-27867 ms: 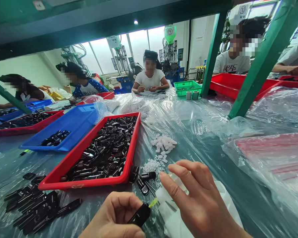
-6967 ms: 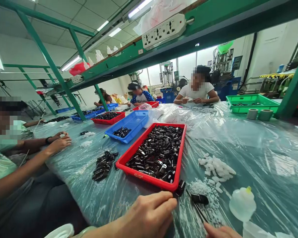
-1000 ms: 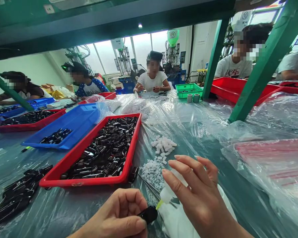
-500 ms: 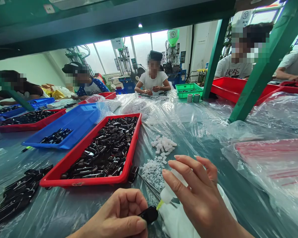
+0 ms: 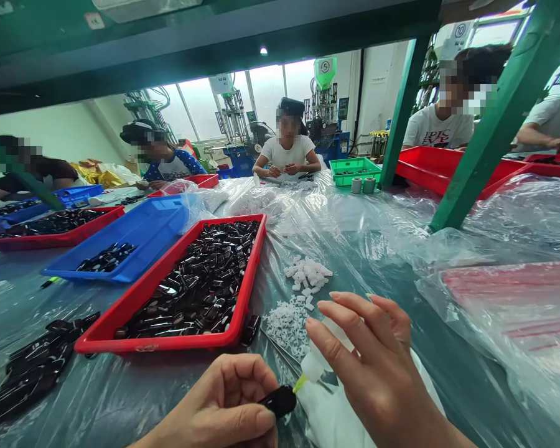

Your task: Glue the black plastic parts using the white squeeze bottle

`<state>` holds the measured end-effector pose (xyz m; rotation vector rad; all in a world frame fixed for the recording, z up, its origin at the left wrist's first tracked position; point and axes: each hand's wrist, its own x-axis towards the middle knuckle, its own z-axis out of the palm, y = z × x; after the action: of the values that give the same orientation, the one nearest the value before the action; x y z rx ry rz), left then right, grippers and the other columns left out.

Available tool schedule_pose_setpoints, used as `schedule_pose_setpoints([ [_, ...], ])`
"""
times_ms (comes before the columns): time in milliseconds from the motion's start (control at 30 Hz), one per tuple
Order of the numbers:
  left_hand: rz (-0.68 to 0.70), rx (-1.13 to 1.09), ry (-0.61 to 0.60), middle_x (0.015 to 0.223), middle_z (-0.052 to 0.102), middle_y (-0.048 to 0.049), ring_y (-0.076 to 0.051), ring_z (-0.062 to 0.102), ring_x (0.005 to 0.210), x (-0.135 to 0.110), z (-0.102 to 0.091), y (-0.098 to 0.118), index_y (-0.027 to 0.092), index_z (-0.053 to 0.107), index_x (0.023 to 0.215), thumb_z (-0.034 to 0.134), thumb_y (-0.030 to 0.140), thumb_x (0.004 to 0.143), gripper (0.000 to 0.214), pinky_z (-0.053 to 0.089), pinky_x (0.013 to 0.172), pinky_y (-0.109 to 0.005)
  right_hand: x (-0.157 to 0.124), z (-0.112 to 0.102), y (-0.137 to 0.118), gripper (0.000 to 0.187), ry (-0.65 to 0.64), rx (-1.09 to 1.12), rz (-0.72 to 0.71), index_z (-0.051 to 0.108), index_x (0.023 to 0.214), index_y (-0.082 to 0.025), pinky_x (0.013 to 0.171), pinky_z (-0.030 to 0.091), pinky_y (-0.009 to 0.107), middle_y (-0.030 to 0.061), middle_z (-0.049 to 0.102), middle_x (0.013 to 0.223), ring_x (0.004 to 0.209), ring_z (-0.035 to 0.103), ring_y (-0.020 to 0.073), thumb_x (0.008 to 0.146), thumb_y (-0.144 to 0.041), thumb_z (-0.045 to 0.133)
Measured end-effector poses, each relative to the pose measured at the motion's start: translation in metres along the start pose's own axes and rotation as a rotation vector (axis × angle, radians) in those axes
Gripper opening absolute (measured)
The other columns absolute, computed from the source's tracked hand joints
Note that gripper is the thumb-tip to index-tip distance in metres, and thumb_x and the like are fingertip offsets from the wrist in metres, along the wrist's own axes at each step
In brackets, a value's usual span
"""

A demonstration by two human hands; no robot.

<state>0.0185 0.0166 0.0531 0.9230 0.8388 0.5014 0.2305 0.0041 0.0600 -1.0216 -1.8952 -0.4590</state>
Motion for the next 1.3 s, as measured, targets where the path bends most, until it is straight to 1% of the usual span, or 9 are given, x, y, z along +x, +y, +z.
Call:
schedule_pose_setpoints([
  [133, 0.005, 0.019, 0.047, 0.06, 0.07, -0.0032, -0.006, 0.058, 0.042, -0.001, -0.001, 0.003, 0.014, 0.072, 0.092, 0.084, 0.038, 0.052, 0.048, 0.043, 0.039, -0.011, 0.001, 0.0, 0.0, 0.031, -0.008, -0.067, 0.027, 0.066, 0.095, -0.021, 0.084, 0.034, 0.045, 0.0071, 0.067, 0.096, 0.1, 0.055, 0.0223, 0.089, 0.0, 0.043],
  [233, 0.004, 0.027, 0.061, 0.068, 0.072, -0.0052, -0.007, 0.062, 0.048, -0.005, 0.0, 0.008, 0.014, 0.074, 0.091, 0.082, 0.038, 0.057, 0.042, 0.047, 0.044, -0.012, 0.002, -0.001, 0.0, 0.034, -0.004, -0.096, 0.018, 0.066, 0.096, -0.021, 0.083, 0.035, 0.045, 0.0071, 0.067, 0.096, 0.099, 0.056, 0.0227, 0.087, 0.002, 0.042],
  [367, -0.017, 0.023, 0.079, 0.076, 0.073, -0.0072, -0.009, 0.065, 0.053, -0.008, 0.001, 0.011, 0.014, 0.075, 0.09, 0.076, 0.045, 0.064, 0.04, 0.047, 0.044, -0.012, 0.001, -0.001, 0.002, 0.034, -0.02, -0.116, 0.011, 0.065, 0.098, -0.022, 0.083, 0.035, 0.044, 0.0069, 0.067, 0.096, 0.098, 0.056, 0.0224, 0.088, 0.0, 0.041],
  [433, -0.01, -0.005, 0.095, 0.073, 0.073, -0.0062, -0.01, 0.066, 0.054, -0.008, 0.002, 0.011, 0.014, 0.075, 0.086, 0.08, 0.04, 0.06, 0.037, 0.046, 0.044, -0.012, 0.0, -0.001, 0.003, 0.033, -0.019, -0.12, 0.016, 0.065, 0.099, -0.022, 0.084, 0.035, 0.045, 0.0067, 0.067, 0.097, 0.098, 0.055, 0.0226, 0.089, -0.002, 0.041],
  [567, 0.062, -0.171, 0.087, 0.065, 0.069, -0.0001, -0.011, 0.064, 0.05, -0.008, 0.006, 0.011, 0.018, 0.075, 0.083, 0.087, 0.022, 0.049, 0.037, 0.045, 0.045, -0.015, -0.005, 0.0, 0.004, 0.035, -0.037, -0.121, 0.04, 0.064, 0.102, -0.024, 0.087, 0.033, 0.046, 0.0054, 0.066, 0.1, 0.1, 0.055, 0.0227, 0.089, -0.002, 0.04],
  [667, 0.068, -0.232, 0.05, 0.064, 0.069, -0.0007, -0.007, 0.06, 0.047, -0.008, 0.009, 0.011, 0.018, 0.074, 0.081, 0.087, 0.017, 0.049, 0.034, 0.043, 0.046, -0.014, -0.006, 0.0, 0.004, 0.037, -0.066, -0.115, 0.039, 0.063, 0.105, -0.025, 0.087, 0.033, 0.046, 0.0054, 0.065, 0.102, 0.102, 0.055, 0.023, 0.087, 0.0, 0.043],
  [833, 0.117, -0.123, 0.053, 0.065, 0.067, -0.0013, -0.006, 0.057, 0.053, -0.008, 0.007, 0.007, 0.013, 0.073, 0.072, 0.086, 0.021, 0.052, 0.026, 0.042, 0.049, -0.015, -0.005, -0.001, 0.004, 0.039, -0.073, -0.111, 0.024, 0.063, 0.105, -0.025, 0.086, 0.034, 0.045, 0.0051, 0.065, 0.101, 0.1, 0.055, 0.0223, 0.084, 0.002, 0.045],
  [967, 0.194, -0.051, 0.048, 0.064, 0.064, 0.0008, -0.004, 0.052, 0.054, -0.008, 0.007, 0.006, 0.012, 0.073, 0.073, 0.083, 0.014, 0.055, 0.02, 0.038, 0.05, -0.014, -0.008, -0.001, 0.004, 0.038, -0.072, -0.111, 0.027, 0.063, 0.106, -0.025, 0.087, 0.033, 0.045, 0.0047, 0.065, 0.102, 0.101, 0.055, 0.0221, 0.086, 0.001, 0.043],
  [1300, 0.235, -0.062, 0.023, 0.065, 0.063, 0.0008, -0.006, 0.05, 0.055, -0.007, 0.01, 0.006, 0.014, 0.073, 0.072, 0.08, 0.013, 0.058, 0.016, 0.037, 0.052, -0.016, -0.009, -0.004, 0.005, 0.036, -0.079, -0.129, -0.016, 0.063, 0.107, -0.024, 0.087, 0.033, 0.045, 0.0051, 0.066, 0.102, 0.1, 0.056, 0.023, 0.087, -0.001, 0.043],
])
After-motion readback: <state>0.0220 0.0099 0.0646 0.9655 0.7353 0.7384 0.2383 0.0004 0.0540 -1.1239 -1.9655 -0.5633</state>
